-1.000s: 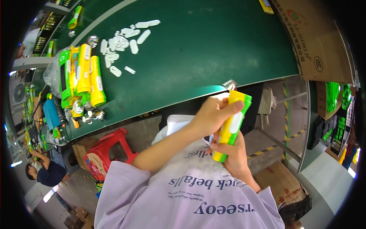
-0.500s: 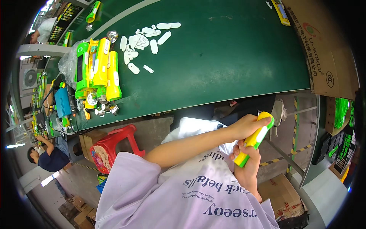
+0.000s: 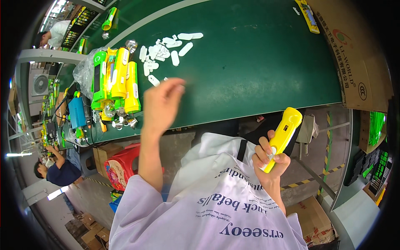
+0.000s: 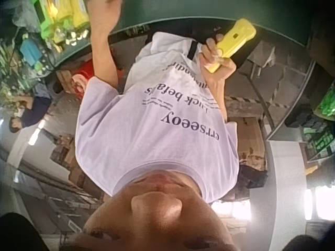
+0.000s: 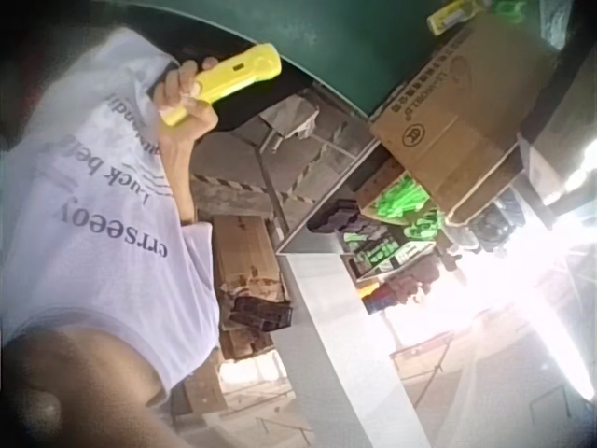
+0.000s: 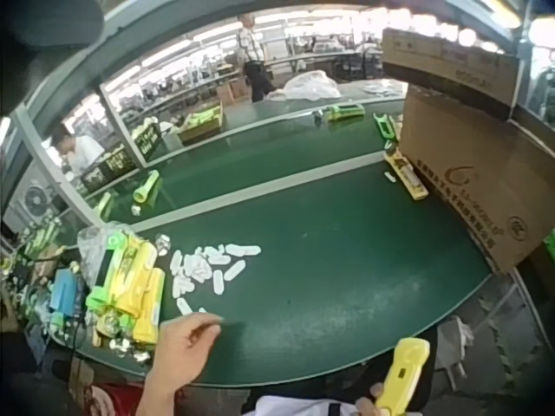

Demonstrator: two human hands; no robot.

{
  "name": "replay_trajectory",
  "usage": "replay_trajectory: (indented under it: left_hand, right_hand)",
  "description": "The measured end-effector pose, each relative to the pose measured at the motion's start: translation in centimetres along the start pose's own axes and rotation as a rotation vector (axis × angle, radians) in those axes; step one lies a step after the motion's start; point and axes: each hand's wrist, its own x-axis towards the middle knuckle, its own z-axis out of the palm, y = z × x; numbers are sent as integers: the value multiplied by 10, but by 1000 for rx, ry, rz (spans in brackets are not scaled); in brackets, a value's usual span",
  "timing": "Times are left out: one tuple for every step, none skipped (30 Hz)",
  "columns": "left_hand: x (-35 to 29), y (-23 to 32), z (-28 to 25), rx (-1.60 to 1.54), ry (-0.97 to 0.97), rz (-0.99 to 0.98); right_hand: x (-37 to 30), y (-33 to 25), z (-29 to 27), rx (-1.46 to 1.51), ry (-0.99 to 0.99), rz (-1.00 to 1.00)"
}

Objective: The person takes flashlights from a conveyor belt, attaches plastic switch covers to their bodies by hand, tests the switches, and places the assembled flashlights back onto the conveyor belt.

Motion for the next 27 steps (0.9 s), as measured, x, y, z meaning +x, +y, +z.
replay_trajectory:
  left_hand:
    - [14, -23, -8, 277, 131, 228]
    - [21, -26, -22, 409, 185, 207]
    - [27, -34, -37, 555, 229, 224]
    - [33, -43, -45, 561, 236, 226]
    - [38, -49, -52, 535, 238, 182]
    - [45, -58, -55, 502, 237, 138]
    - [53, -64, -57, 528, 209, 153]
    - [59, -69, -56, 528, 211, 155]
    - [66, -69, -53, 541, 174, 186]
    - [71, -69, -52, 553, 137, 216]
    - [75, -67, -49, 564, 111, 230]
    - [79, -65, -46, 564, 112, 234]
    - [82, -64, -41, 534, 99, 270]
    - [87, -63, -37, 504, 85, 306]
    - [90, -63, -32, 501, 104, 343]
    - [93, -63, -31, 501, 103, 345]
    - [94, -63, -30, 474, 115, 336]
    - [97, -61, -28, 446, 124, 330]
    - [100, -62, -27, 444, 121, 332]
    - [105, -64, -25, 486, 107, 328]
    - [108, -64, -25, 529, 94, 323]
    - [109, -64, -24, 529, 92, 325]
    - [111, -64, -23, 482, 137, 300]
    - [111, -63, -22, 435, 182, 273]
    - [113, -63, -21, 433, 180, 273]
    - [115, -63, -19, 431, 153, 360]
    - [117, -61, -19, 429, 126, 448]
  right_hand:
    - [0, 1, -4, -10, 16, -13]
    - [2, 1, -4, -8, 34, -6]
    - [2, 2, -1, -4, 23, 4]
    - [1, 2, -2, -21, 23, 11]
    - [2, 2, -3, -38, 22, 17]
    - [3, 2, -5, -39, 18, 17]
    - [3, 1, -6, -72, 35, 16]
    - [3, 2, -6, -105, 52, 16]
    - [3, 2, -5, -105, 49, 14]
    - [4, 2, -4, -176, 75, 2]
    - [4, 2, -3, -247, 102, -11]
    - [3, 1, -5, -247, 98, -13]
    - [2, 0, -8, -175, 58, 6]
    - [2, -1, -9, -104, 17, 25]
    - [2, -1, -9, -103, 17, 23]
    - [2, -1, -8, -107, 34, 17]
    - [2, 0, -8, -111, 52, 12]
    - [2, 1, -8, -111, 53, 7]
    - [2, 1, -8, -116, 59, 2]
    - [1, 1, -8, -122, 65, -4]
    - [1, 1, -8, -121, 66, -7]
    - [1, 1, -8, -127, 72, -7]
    - [1, 1, -8, -134, 79, -7]
    - [1, 0, -8, -134, 81, -9]
    - [2, 1, -9, -143, 83, -8]
    - [1, 0, -9, -152, 85, -6]
    - [1, 0, -9, -151, 86, -7]
